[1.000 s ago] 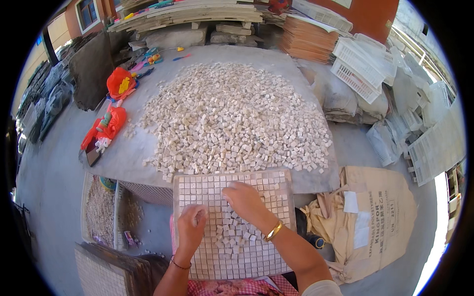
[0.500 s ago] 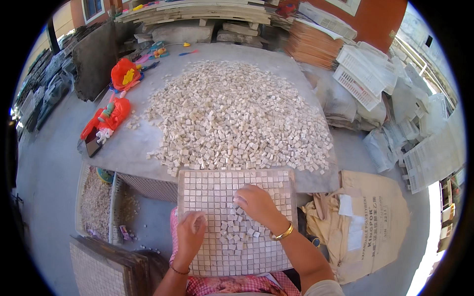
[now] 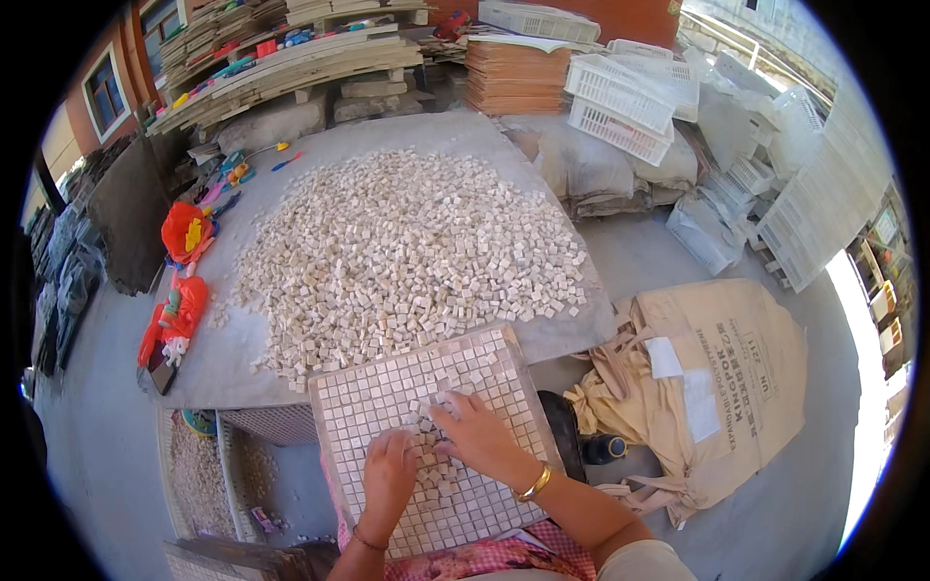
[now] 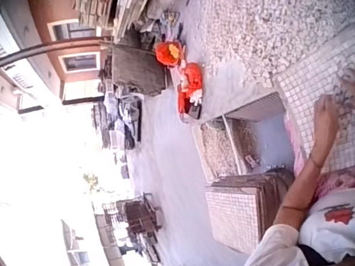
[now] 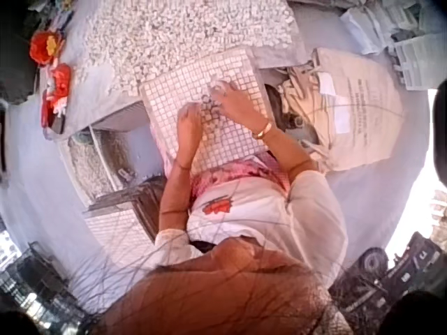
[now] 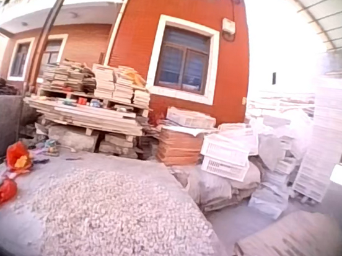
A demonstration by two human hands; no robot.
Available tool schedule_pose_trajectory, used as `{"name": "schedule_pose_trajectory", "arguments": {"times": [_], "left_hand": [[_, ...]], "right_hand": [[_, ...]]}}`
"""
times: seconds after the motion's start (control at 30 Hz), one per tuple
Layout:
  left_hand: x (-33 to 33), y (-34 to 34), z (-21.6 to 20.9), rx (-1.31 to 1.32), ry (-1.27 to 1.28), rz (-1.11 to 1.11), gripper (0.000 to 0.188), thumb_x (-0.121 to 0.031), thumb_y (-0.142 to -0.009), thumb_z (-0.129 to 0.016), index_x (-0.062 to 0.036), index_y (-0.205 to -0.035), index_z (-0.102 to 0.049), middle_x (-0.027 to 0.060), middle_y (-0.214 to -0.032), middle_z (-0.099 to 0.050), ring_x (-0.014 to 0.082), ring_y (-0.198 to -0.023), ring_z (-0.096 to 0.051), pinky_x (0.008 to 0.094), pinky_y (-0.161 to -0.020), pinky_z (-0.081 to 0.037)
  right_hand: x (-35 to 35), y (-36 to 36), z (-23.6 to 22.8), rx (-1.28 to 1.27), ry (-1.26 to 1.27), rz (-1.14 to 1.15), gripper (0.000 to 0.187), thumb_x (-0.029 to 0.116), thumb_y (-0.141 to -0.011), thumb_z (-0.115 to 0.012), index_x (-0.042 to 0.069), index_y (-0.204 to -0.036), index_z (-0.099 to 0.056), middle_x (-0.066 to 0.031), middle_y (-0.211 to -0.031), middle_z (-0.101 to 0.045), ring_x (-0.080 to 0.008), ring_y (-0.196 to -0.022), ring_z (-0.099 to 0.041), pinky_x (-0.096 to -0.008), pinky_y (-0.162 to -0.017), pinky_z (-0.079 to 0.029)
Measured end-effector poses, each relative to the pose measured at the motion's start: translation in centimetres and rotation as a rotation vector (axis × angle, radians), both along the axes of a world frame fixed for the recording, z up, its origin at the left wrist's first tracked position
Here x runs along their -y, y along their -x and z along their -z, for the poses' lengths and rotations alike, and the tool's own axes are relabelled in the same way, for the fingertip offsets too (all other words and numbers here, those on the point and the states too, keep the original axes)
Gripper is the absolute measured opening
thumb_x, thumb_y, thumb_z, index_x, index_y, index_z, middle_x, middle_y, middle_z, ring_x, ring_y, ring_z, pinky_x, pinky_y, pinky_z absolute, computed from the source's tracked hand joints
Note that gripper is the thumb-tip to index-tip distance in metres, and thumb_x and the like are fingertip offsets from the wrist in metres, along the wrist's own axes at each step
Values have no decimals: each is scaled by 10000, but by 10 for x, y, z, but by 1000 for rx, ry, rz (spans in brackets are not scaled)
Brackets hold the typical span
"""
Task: The person sits and sorts small white cube-like pieces by hand, picking them from a large pile on a table and placing them into a grid board held on their lap. The person repeatedly transfers pieces from the pile to the grid, occasionally adjusting the board or the pieces.
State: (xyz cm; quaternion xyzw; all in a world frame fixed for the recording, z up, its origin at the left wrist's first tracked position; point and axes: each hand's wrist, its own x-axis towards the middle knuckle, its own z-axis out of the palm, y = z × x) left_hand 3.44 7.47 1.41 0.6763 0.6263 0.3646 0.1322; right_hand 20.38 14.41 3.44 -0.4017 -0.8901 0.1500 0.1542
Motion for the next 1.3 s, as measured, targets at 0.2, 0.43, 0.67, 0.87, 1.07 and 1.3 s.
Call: {"name": "schedule_pose_trajectory", "arguments": {"times": [0.2,0.43,0.67,0.87,1.07,1.3], "left_hand": [[-5,-1,1,-97,72,33,287,-25,-754,-627,-1,-1034,-568,164,-994,-572,339,-911,-533,422,-818,-443],[-30,-1,-10,47,65,12,252,21,-762,-616,6,-1011,-582,162,-908,-587,331,-823,-580,407,-729,-472],[-108,-15,-25,141,61,108,228,27,-770,-614,11,-996,-582,161,-907,-601,334,-776,-597,394,-705,-486],[-160,-22,-1,-67,-1,202,169,-18,-779,-631,4,-945,-613,129,-850,-612,261,-744,-607,351,-684,-493],[-164,-34,-7,77,119,151,160,-9,-754,-632,-8,-913,-610,152,-833,-583,319,-777,-578,399,-711,-461],[-163,-40,-10,-115,88,151,166,-6,-744,-638,8,-904,-594,177,-853,-588,364,-829,-571,424,-740,-466]], "right_hand": [[-7,-2,8,-120,-13,34,326,132,-768,-671,108,-1072,-555,-65,-1090,-517,-283,-919,-572,-376,-687,-513],[-24,-15,9,-199,-7,-31,201,153,-804,-629,88,-986,-574,-71,-962,-575,-258,-797,-604,-357,-656,-507],[-82,-45,10,-442,114,30,126,131,-833,-564,45,-919,-593,-143,-851,-608,-344,-813,-590,-427,-704,-474],[-121,-53,16,-543,34,51,72,115,-816,-562,53,-835,-593,-130,-818,-610,-333,-806,-588,-420,-698,-469],[-118,-56,11,-396,69,44,125,117,-805,-612,56,-914,-602,-115,-854,-603,-308,-817,-593,-403,-713,-482],[-95,-54,18,-192,9,-108,89,127,-807,-572,39,-804,-568,-119,-867,-559,-310,-828,-592,-417,-714,-487]]}}
